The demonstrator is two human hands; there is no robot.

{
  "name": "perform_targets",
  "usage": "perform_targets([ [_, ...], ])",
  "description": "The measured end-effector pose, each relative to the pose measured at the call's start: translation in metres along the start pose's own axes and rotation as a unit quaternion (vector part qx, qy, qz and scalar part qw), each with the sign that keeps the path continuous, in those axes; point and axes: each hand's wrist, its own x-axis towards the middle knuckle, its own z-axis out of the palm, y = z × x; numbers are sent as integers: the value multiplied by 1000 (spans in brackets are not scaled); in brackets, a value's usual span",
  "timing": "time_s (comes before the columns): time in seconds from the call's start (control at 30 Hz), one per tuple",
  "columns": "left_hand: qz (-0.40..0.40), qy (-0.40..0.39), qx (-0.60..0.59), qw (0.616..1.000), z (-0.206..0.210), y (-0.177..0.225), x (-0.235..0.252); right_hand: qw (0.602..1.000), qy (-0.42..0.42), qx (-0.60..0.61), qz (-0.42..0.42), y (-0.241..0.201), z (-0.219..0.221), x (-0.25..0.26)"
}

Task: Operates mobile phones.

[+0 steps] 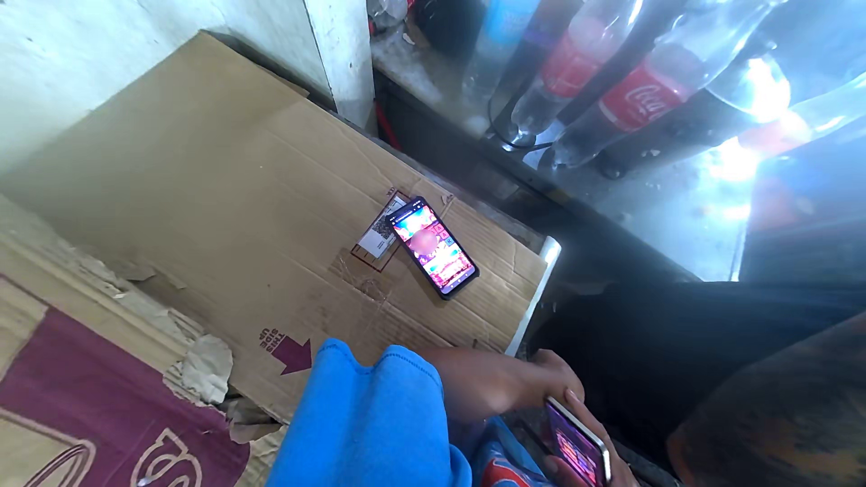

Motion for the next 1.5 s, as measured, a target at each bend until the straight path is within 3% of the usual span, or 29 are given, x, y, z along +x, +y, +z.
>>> perform_targets([
  [0.07,28,66,-120,990,20,-15,-5,1000,-3,1,-2,1,-1,1],
  [0.1,30,64,-109,992,19,-14,-6,1000,-5,1,-2,2,-1,1],
  [0.23,-25,-52,77,995,-4,4,18,1000,-5,-3,4,-1,-2,2],
  [0.37,-56,-124,92,986,-24,17,15,1000,-8,-24,-1,-6,-2,5],
  [0.53,-30,-79,76,993,-4,3,27,1000,-4,-28,6,-10,0,6],
  [1.07,-34,-99,80,991,-28,19,0,1000,-2,0,3,-1,1,1],
  [1.5,-45,-85,94,991,-9,10,24,1000,-3,-21,8,-3,0,0],
])
